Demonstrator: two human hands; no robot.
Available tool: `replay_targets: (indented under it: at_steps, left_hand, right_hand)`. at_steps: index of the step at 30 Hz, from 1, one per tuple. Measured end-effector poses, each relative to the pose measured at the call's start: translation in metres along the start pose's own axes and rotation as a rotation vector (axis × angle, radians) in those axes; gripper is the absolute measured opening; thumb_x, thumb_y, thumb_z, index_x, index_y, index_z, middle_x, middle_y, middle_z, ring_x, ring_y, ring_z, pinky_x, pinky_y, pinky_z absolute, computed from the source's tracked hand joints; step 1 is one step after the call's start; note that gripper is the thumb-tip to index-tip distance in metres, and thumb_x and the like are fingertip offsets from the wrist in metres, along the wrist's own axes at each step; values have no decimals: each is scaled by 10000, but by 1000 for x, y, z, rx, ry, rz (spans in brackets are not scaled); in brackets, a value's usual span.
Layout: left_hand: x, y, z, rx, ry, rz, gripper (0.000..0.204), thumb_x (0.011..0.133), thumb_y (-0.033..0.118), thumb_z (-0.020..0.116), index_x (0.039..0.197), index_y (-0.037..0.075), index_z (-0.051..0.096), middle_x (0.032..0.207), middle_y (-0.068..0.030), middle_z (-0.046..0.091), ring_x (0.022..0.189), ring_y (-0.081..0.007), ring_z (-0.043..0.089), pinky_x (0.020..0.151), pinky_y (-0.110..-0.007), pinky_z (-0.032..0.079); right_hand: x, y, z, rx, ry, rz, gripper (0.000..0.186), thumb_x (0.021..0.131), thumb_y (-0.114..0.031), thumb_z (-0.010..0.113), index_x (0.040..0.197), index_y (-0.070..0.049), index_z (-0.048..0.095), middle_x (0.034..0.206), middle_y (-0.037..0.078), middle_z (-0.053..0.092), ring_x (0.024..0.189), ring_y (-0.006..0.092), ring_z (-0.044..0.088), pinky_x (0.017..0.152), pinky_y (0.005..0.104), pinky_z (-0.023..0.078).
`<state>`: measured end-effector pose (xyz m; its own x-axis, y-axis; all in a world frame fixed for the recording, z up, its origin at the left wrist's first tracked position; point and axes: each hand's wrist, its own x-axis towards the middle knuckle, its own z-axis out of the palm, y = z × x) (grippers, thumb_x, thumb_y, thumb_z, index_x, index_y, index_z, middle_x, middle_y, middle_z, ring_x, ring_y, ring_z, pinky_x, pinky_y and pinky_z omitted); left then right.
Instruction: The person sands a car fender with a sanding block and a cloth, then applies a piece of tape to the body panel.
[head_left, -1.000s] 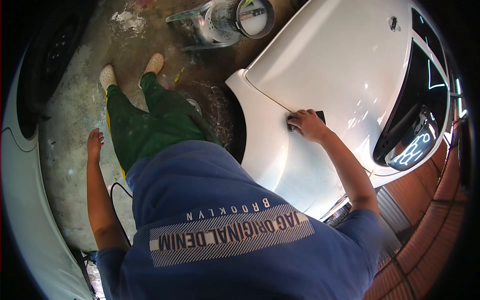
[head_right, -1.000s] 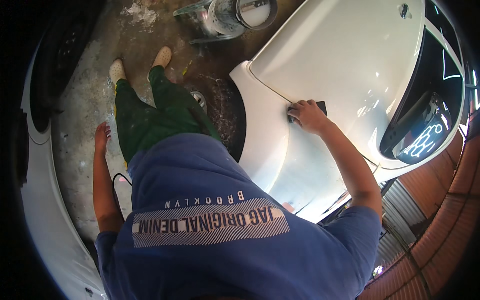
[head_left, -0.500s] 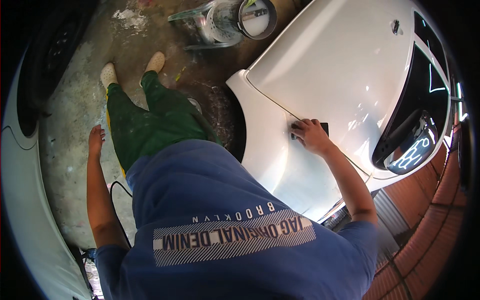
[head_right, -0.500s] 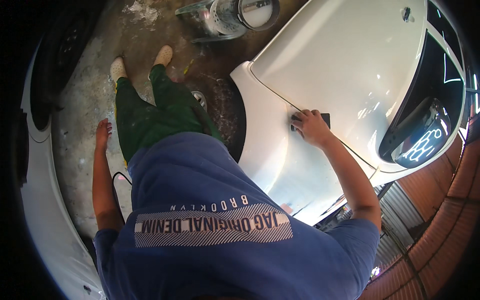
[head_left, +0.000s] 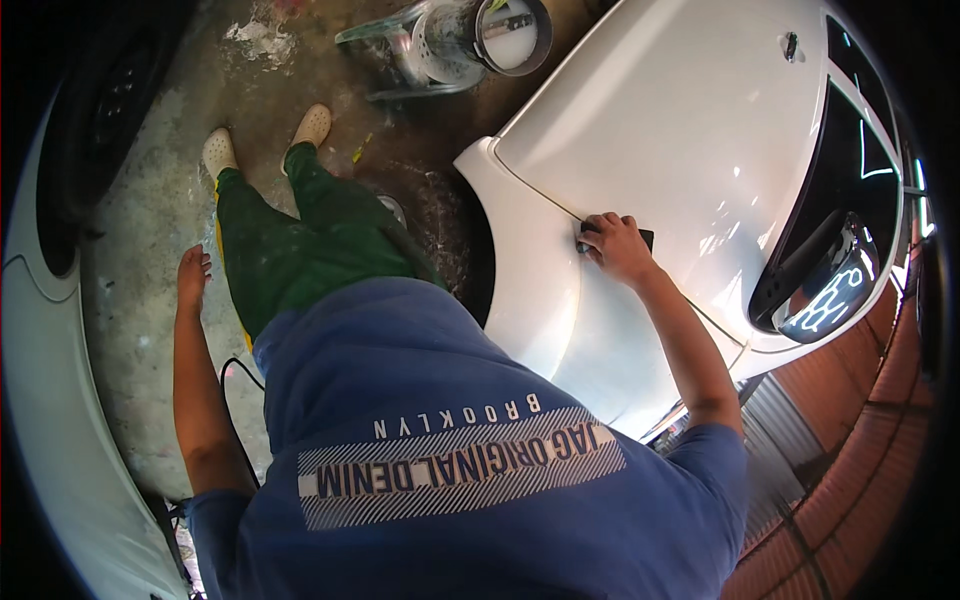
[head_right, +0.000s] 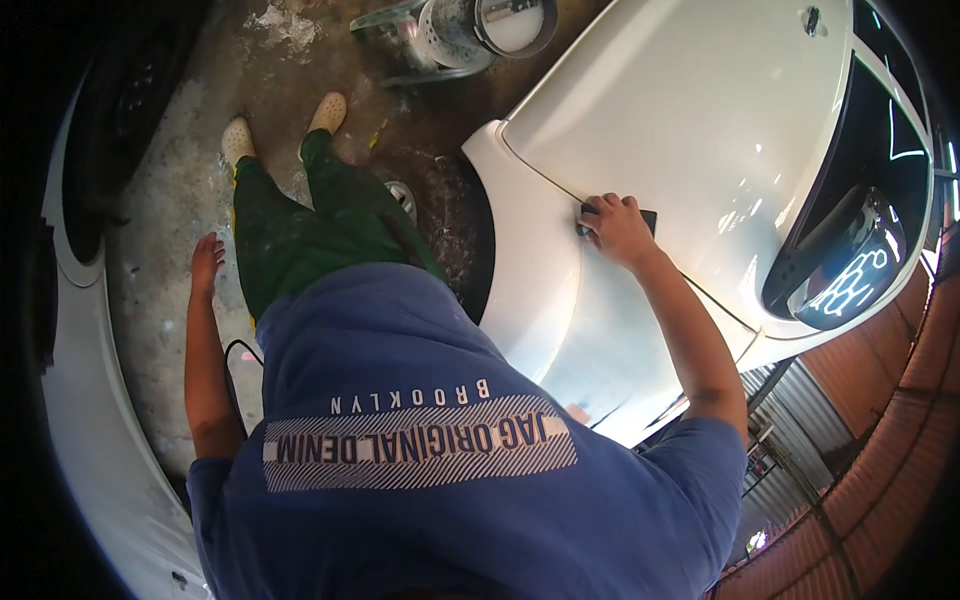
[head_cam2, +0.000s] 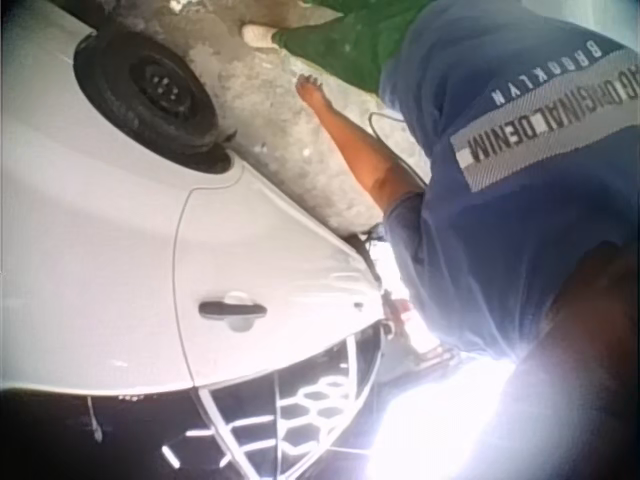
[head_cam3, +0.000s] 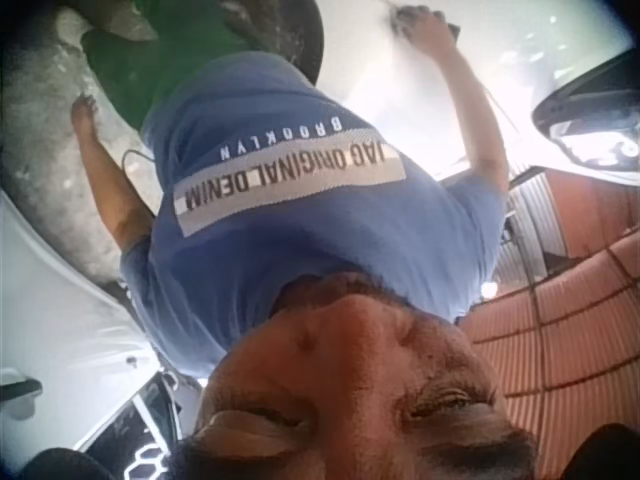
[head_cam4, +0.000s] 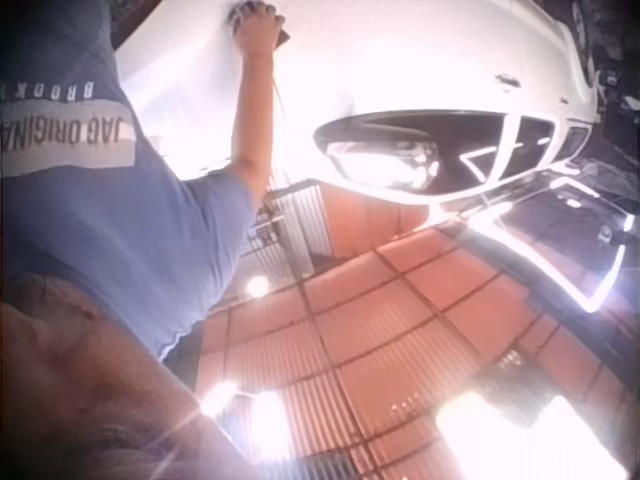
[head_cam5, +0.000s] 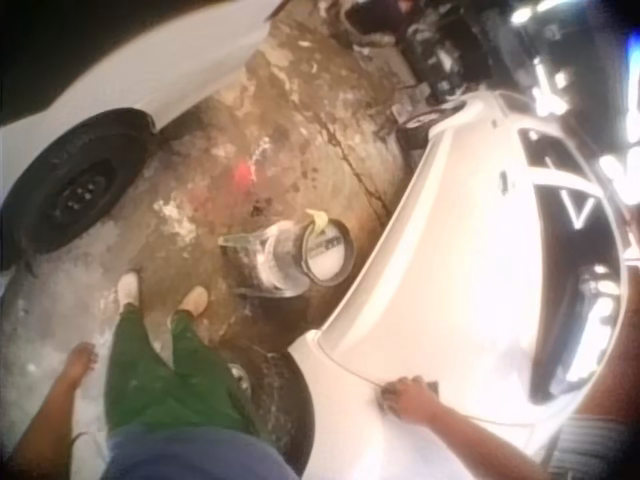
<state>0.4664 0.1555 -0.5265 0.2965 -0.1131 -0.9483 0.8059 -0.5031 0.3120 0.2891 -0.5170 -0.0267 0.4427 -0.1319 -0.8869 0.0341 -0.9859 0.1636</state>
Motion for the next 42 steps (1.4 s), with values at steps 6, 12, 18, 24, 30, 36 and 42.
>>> replay_targets:
  at_steps: [6,12,18,24,30,36,42]
  left_hand:
    - [-6,16,4,23,2,18,440,1046,444,492,1306,100,581,1098,-55,658,963,-183,607,783,-347,494]
    - [-14,28,14,4,33,17,409,1035,445,511,1233,97,600,1044,-32,654,925,-166,600,768,-344,491]
    - [-13,22,9,-46,40,25,406,1029,443,524,1232,99,598,1036,-28,649,927,-167,599,771,-345,489]
    - [-9,25,9,31,-3,24,387,1033,428,517,1226,103,597,1062,-30,650,934,-158,596,775,-333,485]
    - [2,20,9,15,-22,35,529,1008,550,514,1319,125,560,1195,-70,655,1056,-214,613,891,-401,486]
    - [-6,30,17,-13,42,25,406,1035,459,516,1222,111,612,1052,-21,655,923,-147,590,768,-319,479]
    - [-3,20,14,18,25,25,386,1034,449,522,1193,109,614,1023,-19,647,905,-145,588,752,-321,475]
  right_hand:
    - [-18,-4,-9,5,0,-18,251,829,-177,735,1080,-179,726,1233,38,617,1166,238,556,951,449,441]
    - [-15,2,0,-43,1,-35,274,834,-194,732,1108,-187,728,1247,40,606,1191,238,540,976,448,436]
    - [9,7,-5,-57,-49,-30,256,849,-207,707,1104,-193,728,1265,31,591,1209,236,522,980,453,432]
    - [-9,9,-7,42,-160,-75,265,859,-198,696,1123,-192,720,1272,21,610,1237,229,518,1008,452,418]
    - [-8,9,-5,104,-109,-77,288,866,-177,704,1154,-186,718,1312,-1,625,1275,214,509,1053,462,405]
    - [-1,10,-10,130,-144,-106,307,841,-175,739,1148,-182,725,1306,2,629,1250,211,525,1042,457,408]
    - [-17,-1,-8,78,-135,-159,303,854,-185,719,1156,-172,725,1302,0,631,1242,219,528,1012,459,420]
